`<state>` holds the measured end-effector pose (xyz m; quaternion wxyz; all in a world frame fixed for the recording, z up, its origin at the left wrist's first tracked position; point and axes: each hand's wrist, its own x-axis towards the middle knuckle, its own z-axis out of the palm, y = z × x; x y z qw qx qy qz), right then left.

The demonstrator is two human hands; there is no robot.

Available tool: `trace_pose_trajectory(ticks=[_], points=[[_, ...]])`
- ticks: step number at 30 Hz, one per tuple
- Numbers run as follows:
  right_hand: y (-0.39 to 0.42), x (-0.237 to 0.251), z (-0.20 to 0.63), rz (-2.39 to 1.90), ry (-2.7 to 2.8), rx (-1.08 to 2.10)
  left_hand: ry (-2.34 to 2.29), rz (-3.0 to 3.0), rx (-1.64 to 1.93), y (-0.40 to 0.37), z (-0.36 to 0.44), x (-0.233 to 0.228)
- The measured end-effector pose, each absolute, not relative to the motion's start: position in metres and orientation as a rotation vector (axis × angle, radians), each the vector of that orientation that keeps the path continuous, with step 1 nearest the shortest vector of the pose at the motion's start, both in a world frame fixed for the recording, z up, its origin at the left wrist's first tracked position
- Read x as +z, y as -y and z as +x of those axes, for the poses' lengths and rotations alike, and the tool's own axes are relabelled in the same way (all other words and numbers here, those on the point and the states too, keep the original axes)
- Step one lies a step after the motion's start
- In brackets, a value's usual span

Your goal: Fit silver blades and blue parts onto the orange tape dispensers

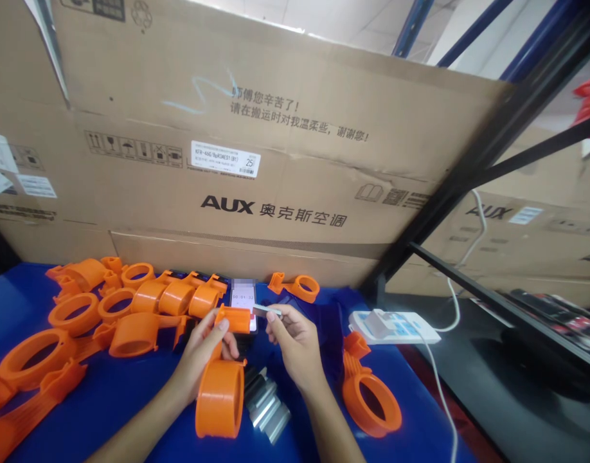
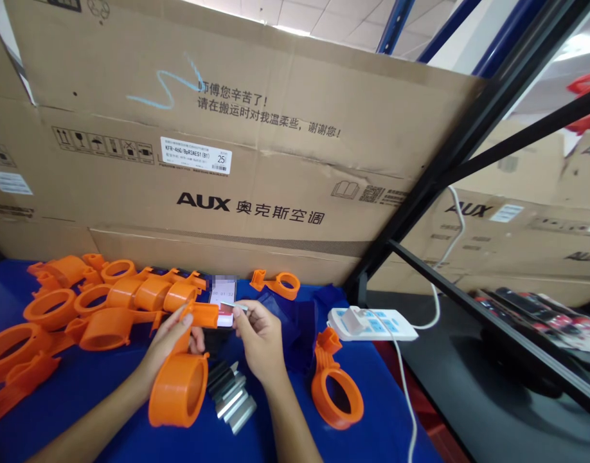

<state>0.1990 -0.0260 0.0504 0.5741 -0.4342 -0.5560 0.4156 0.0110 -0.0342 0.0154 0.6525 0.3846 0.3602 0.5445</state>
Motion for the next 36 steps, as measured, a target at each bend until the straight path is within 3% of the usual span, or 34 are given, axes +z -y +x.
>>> trace_pose_trajectory(ticks=[30,36], points=[[0.027,0.047,0.197,-1.053,1.437,1.014,-0.892,0.983,1.206,0.036,0.011,0.021],[0.026,0.040,0.189,-1.144,1.389,0.864,-0.886,1.114,1.198,0.037,0.010,0.019]])
